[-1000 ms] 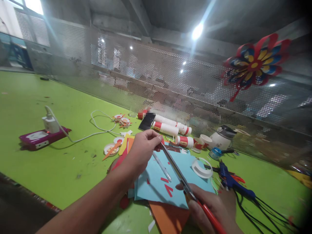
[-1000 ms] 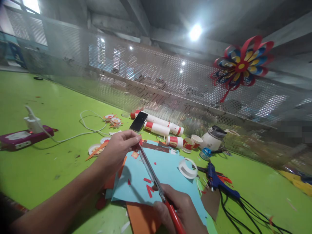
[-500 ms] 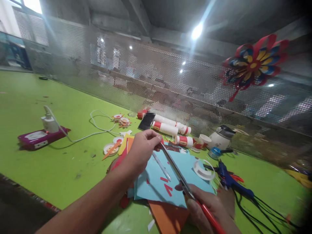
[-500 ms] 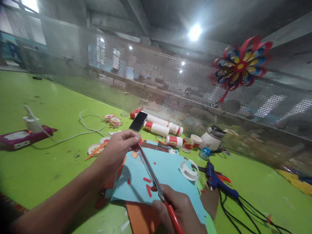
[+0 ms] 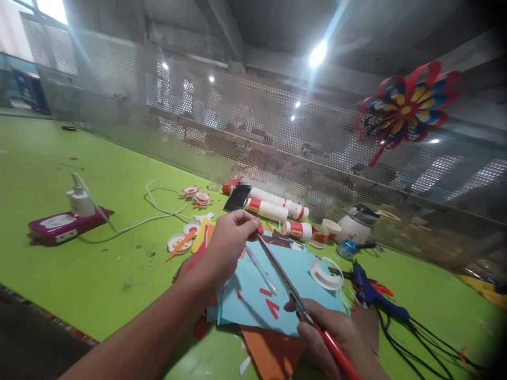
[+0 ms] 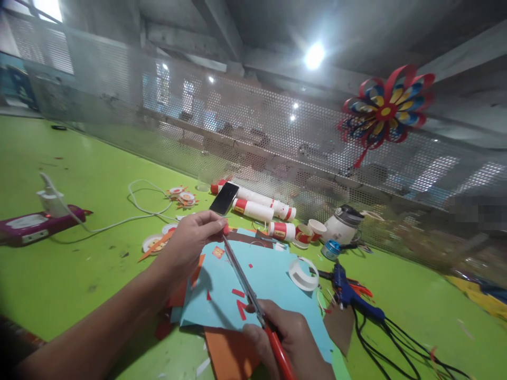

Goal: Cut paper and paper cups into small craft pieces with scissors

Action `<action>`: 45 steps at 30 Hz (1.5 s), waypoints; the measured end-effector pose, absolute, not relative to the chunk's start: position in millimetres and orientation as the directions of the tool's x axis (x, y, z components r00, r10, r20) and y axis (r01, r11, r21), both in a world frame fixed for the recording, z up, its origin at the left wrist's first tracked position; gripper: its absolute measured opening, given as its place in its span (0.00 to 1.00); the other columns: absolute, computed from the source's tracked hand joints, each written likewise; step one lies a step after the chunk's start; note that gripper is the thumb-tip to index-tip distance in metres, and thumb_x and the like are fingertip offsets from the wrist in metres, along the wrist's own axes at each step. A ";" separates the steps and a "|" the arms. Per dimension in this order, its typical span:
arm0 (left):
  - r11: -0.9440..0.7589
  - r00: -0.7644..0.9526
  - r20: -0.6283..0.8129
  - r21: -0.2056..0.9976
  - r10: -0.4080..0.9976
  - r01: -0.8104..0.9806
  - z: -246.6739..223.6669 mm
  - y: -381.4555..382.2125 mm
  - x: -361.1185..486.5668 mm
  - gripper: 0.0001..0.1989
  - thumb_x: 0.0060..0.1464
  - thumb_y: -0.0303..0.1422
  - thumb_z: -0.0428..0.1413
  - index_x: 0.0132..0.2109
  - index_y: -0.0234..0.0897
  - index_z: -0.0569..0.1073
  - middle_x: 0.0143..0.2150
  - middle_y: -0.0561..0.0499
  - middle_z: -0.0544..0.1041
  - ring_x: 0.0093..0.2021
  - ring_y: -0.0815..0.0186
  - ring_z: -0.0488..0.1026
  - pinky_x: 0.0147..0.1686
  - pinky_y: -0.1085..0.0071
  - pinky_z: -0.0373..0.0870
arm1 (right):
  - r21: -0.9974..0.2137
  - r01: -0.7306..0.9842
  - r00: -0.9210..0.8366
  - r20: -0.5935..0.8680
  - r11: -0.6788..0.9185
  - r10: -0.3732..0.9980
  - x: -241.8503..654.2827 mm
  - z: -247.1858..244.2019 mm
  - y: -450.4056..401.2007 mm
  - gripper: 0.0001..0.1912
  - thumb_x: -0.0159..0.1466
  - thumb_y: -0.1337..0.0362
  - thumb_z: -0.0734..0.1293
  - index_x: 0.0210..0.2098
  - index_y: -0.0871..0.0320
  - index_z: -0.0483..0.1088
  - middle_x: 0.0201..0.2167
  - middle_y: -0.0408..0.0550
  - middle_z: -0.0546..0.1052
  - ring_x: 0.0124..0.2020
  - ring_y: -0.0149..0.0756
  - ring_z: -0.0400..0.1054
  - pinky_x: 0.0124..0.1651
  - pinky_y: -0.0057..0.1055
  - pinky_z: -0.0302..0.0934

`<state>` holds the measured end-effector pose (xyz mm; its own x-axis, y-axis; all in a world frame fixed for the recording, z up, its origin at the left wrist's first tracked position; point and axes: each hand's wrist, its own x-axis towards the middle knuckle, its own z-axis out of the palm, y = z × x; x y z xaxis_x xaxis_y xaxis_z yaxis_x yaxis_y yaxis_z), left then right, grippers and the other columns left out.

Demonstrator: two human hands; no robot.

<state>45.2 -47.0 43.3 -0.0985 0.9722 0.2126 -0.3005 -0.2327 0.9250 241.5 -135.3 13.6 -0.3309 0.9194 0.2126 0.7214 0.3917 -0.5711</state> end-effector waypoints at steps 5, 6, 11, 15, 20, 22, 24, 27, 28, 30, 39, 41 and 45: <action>-0.259 -0.115 0.235 0.917 0.965 -0.303 44.9 -47.8 43.9 0.07 0.48 0.31 0.56 0.24 0.33 0.69 0.23 0.53 0.70 0.26 0.70 0.65 0.33 0.70 0.63 | -0.585 0.717 -0.321 0.204 0.378 0.925 248.9 6.4 -132.4 0.24 0.64 0.45 0.56 0.42 0.55 0.74 0.18 0.41 0.67 0.19 0.32 0.58 0.22 0.25 0.54; -0.263 -0.117 0.238 0.916 0.964 -0.303 45.5 -48.3 44.1 0.08 0.48 0.31 0.56 0.24 0.33 0.69 0.23 0.53 0.70 0.26 0.70 0.65 0.32 0.71 0.62 | -0.580 0.724 -0.307 0.213 0.373 0.928 250.6 5.1 -131.6 0.24 0.63 0.46 0.57 0.43 0.55 0.74 0.19 0.41 0.69 0.20 0.33 0.60 0.23 0.25 0.55; -0.270 -0.114 0.245 0.904 0.963 -0.332 46.7 -49.7 44.4 0.08 0.47 0.33 0.59 0.26 0.33 0.71 0.24 0.54 0.71 0.27 0.71 0.67 0.33 0.73 0.63 | -0.554 0.722 -0.313 0.271 0.414 0.910 251.4 9.1 -127.2 0.23 0.62 0.47 0.60 0.43 0.57 0.75 0.28 0.47 0.77 0.27 0.38 0.69 0.31 0.28 0.62; -0.265 -0.154 0.226 0.909 0.962 -0.323 47.5 -50.6 43.9 0.08 0.48 0.35 0.59 0.29 0.34 0.73 0.25 0.54 0.72 0.27 0.71 0.66 0.30 0.74 0.61 | -0.537 0.747 -0.261 0.306 0.392 0.916 245.8 19.7 -125.1 0.20 0.62 0.50 0.60 0.38 0.55 0.76 0.23 0.44 0.78 0.24 0.36 0.70 0.27 0.25 0.62; -0.299 -0.078 0.290 0.888 0.954 -0.349 50.0 -54.0 47.5 0.08 0.51 0.34 0.57 0.29 0.34 0.71 0.26 0.52 0.74 0.29 0.70 0.69 0.33 0.73 0.65 | -0.484 0.836 -0.076 0.367 0.260 0.927 242.3 26.3 -124.2 0.20 0.61 0.49 0.59 0.36 0.54 0.77 0.13 0.39 0.74 0.18 0.35 0.71 0.22 0.23 0.61; -0.294 -0.028 0.304 0.887 0.952 -0.355 49.7 -55.9 50.1 0.07 0.53 0.33 0.56 0.30 0.33 0.71 0.26 0.50 0.75 0.29 0.69 0.70 0.32 0.72 0.66 | -0.476 0.846 -0.051 0.375 0.240 0.926 241.4 28.2 -124.1 0.21 0.62 0.49 0.59 0.37 0.56 0.76 0.13 0.40 0.75 0.19 0.36 0.72 0.22 0.23 0.62; -0.282 0.008 0.305 0.890 0.952 -0.358 48.4 -57.6 52.6 0.07 0.54 0.33 0.56 0.31 0.33 0.71 0.27 0.50 0.76 0.29 0.69 0.70 0.31 0.72 0.66 | -0.490 0.836 -0.050 0.380 0.248 0.923 240.7 30.5 -124.4 0.20 0.63 0.50 0.59 0.37 0.56 0.76 0.14 0.40 0.75 0.20 0.36 0.73 0.23 0.24 0.62; -0.243 0.044 0.278 0.898 0.960 -0.366 46.0 -58.8 55.3 0.08 0.53 0.34 0.57 0.32 0.33 0.72 0.28 0.49 0.76 0.29 0.68 0.71 0.31 0.72 0.66 | -0.569 0.771 -0.074 0.368 0.287 0.927 240.9 33.1 -125.8 0.19 0.64 0.51 0.58 0.34 0.57 0.74 0.16 0.41 0.75 0.21 0.35 0.72 0.25 0.24 0.62; -0.228 0.057 0.267 0.900 0.962 -0.372 45.2 -58.9 55.9 0.08 0.53 0.34 0.57 0.31 0.33 0.72 0.28 0.49 0.76 0.30 0.68 0.71 0.32 0.72 0.66 | -0.598 0.747 -0.082 0.352 0.291 0.932 241.7 33.3 -126.4 0.19 0.64 0.51 0.58 0.33 0.57 0.74 0.17 0.41 0.75 0.21 0.35 0.71 0.25 0.24 0.62; -0.197 0.087 0.249 0.901 0.965 -0.387 44.0 -59.0 56.8 0.08 0.53 0.34 0.58 0.31 0.33 0.72 0.29 0.49 0.76 0.31 0.68 0.72 0.32 0.72 0.66 | -0.652 0.701 -0.108 0.304 0.290 0.947 244.1 32.4 -127.3 0.18 0.64 0.52 0.59 0.37 0.58 0.73 0.18 0.41 0.75 0.23 0.36 0.71 0.25 0.25 0.61; 0.044 0.330 0.096 0.919 0.939 -0.393 39.8 -62.3 63.9 0.07 0.53 0.32 0.57 0.31 0.33 0.70 0.28 0.48 0.77 0.28 0.69 0.73 0.28 0.75 0.64 | -0.813 0.519 -0.065 0.269 0.262 0.961 253.0 31.3 -124.3 0.16 0.62 0.62 0.61 0.48 0.62 0.68 0.25 0.43 0.72 0.27 0.35 0.70 0.33 0.29 0.64; 0.093 0.415 0.069 0.929 0.907 -0.357 36.9 -64.4 68.6 0.07 0.53 0.32 0.57 0.30 0.33 0.69 0.28 0.48 0.77 0.27 0.70 0.72 0.27 0.74 0.64 | -0.828 0.497 -0.016 0.291 0.260 0.957 255.3 31.7 -123.2 0.18 0.62 0.61 0.62 0.50 0.62 0.67 0.25 0.43 0.73 0.27 0.36 0.70 0.32 0.29 0.64; 0.159 0.545 0.017 0.948 0.839 -0.276 27.8 -70.8 79.4 0.08 0.53 0.32 0.58 0.30 0.33 0.68 0.28 0.49 0.76 0.27 0.69 0.72 0.29 0.73 0.64 | -0.834 0.458 0.029 0.359 0.307 0.933 259.1 31.3 -122.6 0.19 0.61 0.60 0.63 0.50 0.62 0.67 0.25 0.44 0.74 0.27 0.35 0.70 0.31 0.29 0.63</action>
